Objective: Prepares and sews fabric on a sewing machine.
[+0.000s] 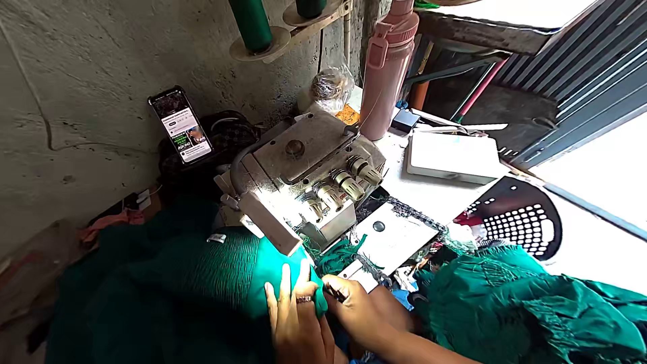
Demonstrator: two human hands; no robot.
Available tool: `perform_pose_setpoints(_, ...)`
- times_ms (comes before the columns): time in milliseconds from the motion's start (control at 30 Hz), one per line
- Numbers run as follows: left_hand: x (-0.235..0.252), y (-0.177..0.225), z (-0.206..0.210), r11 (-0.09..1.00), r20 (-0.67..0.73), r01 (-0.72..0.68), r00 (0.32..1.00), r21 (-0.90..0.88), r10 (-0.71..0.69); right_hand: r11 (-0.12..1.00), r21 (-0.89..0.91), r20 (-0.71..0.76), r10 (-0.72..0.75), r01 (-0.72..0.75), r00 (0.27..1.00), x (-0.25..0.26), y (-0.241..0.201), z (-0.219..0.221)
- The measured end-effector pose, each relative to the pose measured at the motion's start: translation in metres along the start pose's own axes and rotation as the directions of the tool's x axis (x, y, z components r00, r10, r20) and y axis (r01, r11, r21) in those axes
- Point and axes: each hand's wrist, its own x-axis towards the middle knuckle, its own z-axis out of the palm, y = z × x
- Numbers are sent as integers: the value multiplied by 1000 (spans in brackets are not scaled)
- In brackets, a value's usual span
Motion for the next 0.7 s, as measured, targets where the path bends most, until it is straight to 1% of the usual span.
perform_pose_setpoints(100, -1, -6, 5, 996, -3, -46, 999, 72, 47, 998, -35, -19, -49, 48, 999, 0, -4, 0)
perform_pose_setpoints(167, 3, -13, 8, 992, -22, -68, 997, 103, 71, 997, -60, -24, -54, 52, 998, 4, -8, -1)
perform_pose_setpoints(233, 7, -21, 11, 990, -48, -100, 993, 97, 105, 996, -84, -16, -25, 24, 1000, 8, -12, -2)
perform_pose_setpoints(300, 10, -32, 13, 991, -74, -127, 989, 34, 129, 997, -72, 5, 33, -32, 999, 10, -18, -3)
perform_pose_setpoints(367, 16, -47, 13, 986, -81, -138, 988, -90, 131, 996, -46, 29, 80, -79, 996, 9, -21, -6)
perform_pose_setpoints(433, 20, -55, 10, 972, -88, -141, 988, -189, 126, 994, -49, 22, 95, -94, 995, 6, -24, -8)
perform_pose_setpoints(467, 18, -55, 8, 969, -85, -144, 988, -200, 130, 995, -63, 6, 82, -81, 997, 3, -24, -8)
perform_pose_setpoints(500, 14, -51, 4, 970, -86, -155, 986, -189, 141, 995, -86, -15, 45, -46, 999, 0, -22, -9)
perform_pose_setpoints(567, 1, -40, -2, 979, -96, -180, 981, -99, 171, 990, -126, -44, -65, 59, 997, -8, -15, -12)
perform_pose_setpoints(600, -7, -35, -4, 980, -101, -189, 978, -54, 183, 989, -122, -50, -92, 85, 994, -12, -12, -14)
perform_pose_setpoints(633, -14, -32, -5, 981, -107, -195, 975, -16, 193, 992, -100, -56, -83, 77, 995, -16, -12, -16)
perform_pose_setpoints(700, -27, -26, -5, 979, -114, -197, 973, 47, 201, 999, -34, -62, -12, 10, 998, -21, -15, -20)
